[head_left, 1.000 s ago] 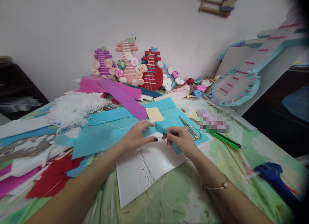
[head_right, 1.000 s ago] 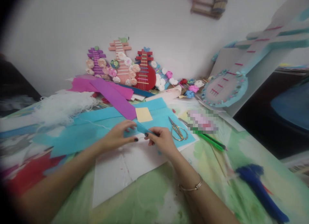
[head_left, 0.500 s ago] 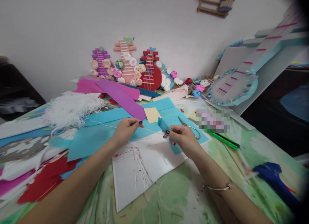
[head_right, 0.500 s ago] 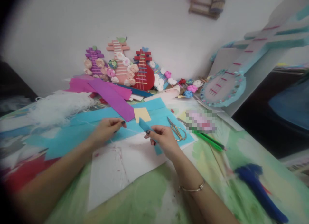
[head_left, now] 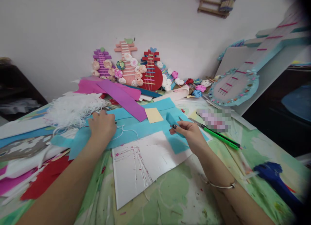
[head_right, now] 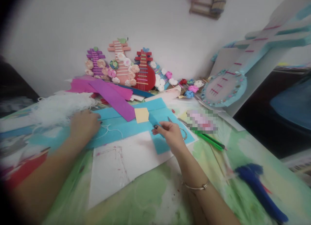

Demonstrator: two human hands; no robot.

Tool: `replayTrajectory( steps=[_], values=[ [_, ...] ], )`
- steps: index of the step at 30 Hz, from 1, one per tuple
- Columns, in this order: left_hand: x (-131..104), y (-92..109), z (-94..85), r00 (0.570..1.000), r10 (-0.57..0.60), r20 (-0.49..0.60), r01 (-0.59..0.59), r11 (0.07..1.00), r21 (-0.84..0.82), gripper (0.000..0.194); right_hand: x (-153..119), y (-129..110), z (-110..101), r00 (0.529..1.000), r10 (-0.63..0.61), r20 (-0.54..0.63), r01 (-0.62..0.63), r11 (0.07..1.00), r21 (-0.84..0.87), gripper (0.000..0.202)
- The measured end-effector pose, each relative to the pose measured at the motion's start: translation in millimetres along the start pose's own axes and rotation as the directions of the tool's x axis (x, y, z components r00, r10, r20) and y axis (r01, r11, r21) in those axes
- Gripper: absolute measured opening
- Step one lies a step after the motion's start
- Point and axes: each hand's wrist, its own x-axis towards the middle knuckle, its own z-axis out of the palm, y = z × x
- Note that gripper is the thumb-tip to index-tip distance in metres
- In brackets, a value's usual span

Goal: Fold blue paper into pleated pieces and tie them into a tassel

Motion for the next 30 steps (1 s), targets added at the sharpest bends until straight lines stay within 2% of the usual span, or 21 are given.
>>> replayTrajectory(
  steps=[1, 2, 3, 4, 5, 6, 7, 8, 9, 13, 17, 20, 23, 25, 27, 29, 30],
  values=[
    [0.6, 3.9, 0.5, 0.999, 0.013, -0.048, -0.012, 1.0, 0.014, 0.026, -0.1, 0.3, -0.1, 1.0, -0.012, 0.002, 0.012, 1.0, 0.012, 0.025],
    [0.9, 8.8, 0.7, 0.998, 0.049, -0.048, -0.049, 0.999, 0.005, 0.028, -0.5, 0.4, 0.2, 1.0, -0.025, 0.001, 0.025, 1.0, 0.011, 0.025],
    [1.0, 14.0, 0.8, 0.989, 0.144, -0.021, -0.145, 0.989, -0.039, 0.029, -0.9, 0.4, 0.7, 0.999, -0.038, -0.01, 0.038, 0.999, 0.001, 0.025],
    [0.8, 18.9, 0.8, 0.953, 0.302, 0.019, -0.296, 0.943, -0.154, 0.027, -1.5, 0.2, 1.5, 0.999, -0.048, -0.023, 0.048, 0.999, -0.014, 0.026],
    [0.2, 23.0, 1.0, 0.897, 0.437, 0.063, -0.406, 0.872, -0.273, 0.024, -2.2, -0.2, 2.5, 0.998, -0.059, -0.038, 0.058, 0.998, -0.022, 0.026],
    [-0.5, 26.0, 1.4, 0.835, 0.54, 0.102, -0.471, 0.799, -0.373, 0.022, -2.9, -0.6, 3.7, 0.997, -0.067, -0.044, 0.066, 0.998, -0.013, 0.027],
    [-1.4, 27.5, 2.3, 0.784, 0.606, 0.137, -0.499, 0.745, -0.442, 0.023, -3.8, -1.0, 5.1, 0.997, -0.071, -0.041, 0.072, 0.997, 0.014, 0.027],
    [-2.1, 27.8, 3.6, 0.757, 0.63, 0.175, -0.496, 0.727, -0.474, 0.026, -4.7, -1.4, 6.5, 0.997, -0.073, -0.035, 0.074, 0.996, 0.052, 0.028],
    [-2.6, 27.0, 5.3, 0.752, 0.626, 0.208, -0.481, 0.736, -0.476, 0.029, -5.6, -1.7, 8.0, 0.997, -0.07, -0.025, 0.072, 0.994, 0.087, 0.028],
    [-1.2, 20.0, 11.7, 0.803, 0.534, 0.266, -0.403, 0.814, -0.418, 0.023, -8.6, -0.7, 12.9, 0.999, -0.042, -0.001, 0.042, 0.994, 0.1, 0.029],
    [0.1, 19.5, 11.3, 0.822, 0.5, 0.272, -0.357, 0.825, -0.437, 0.014, -8.9, 2.7, 16.0, 0.998, -0.052, 0.019, 0.052, 0.998, 0.031, 0.028],
    [-3.2, 27.6, 7.0, 0.845, 0.478, 0.239, -0.331, 0.82, -0.467, 0.013, -9.2, 4.8, 18.6, 0.996, -0.077, 0.033, 0.079, 0.996, -0.044, 0.027],
    [-11.8, 44.9, 0.6, 0.883, 0.437, 0.17, -0.272, 0.773, -0.572, 0.015, -10.8, 8.2, 22.8, 0.994, -0.101, 0.039, 0.105, 0.988, -0.11, 0.026],
    [-20.6, 60.2, -3.9, 0.928, 0.357, 0.108, -0.108, 0.535, -0.838, 0.013, -11.8, 12.0, 26.7, 0.995, -0.081, 0.052, 0.086, 0.99, -0.112, 0.031],
    [-30.9, 75.6, -6.9, 0.964, 0.263, 0.05, -0.034, 0.307, -0.951, 0.014, -12.6, 16.5, 31.3, 0.997, -0.05, 0.059, 0.056, 0.993, -0.103, 0.033],
    [-41.5, 88.8, -7.5, 0.983, 0.185, 0.006, -0.027, 0.179, -0.983, 0.015, -13.5, 20.1, 36.6, 0.997, -0.023, 0.068, 0.03, 0.995, -0.096, 0.029],
    [-46.6, 94.2, -6.8, 0.986, 0.168, -0.001, -0.026, 0.148, -0.989, 0.016, -14.2, 21.1, 39.6, 0.997, -0.009, 0.081, 0.016, 0.996, -0.087, 0.028]
  ],
)
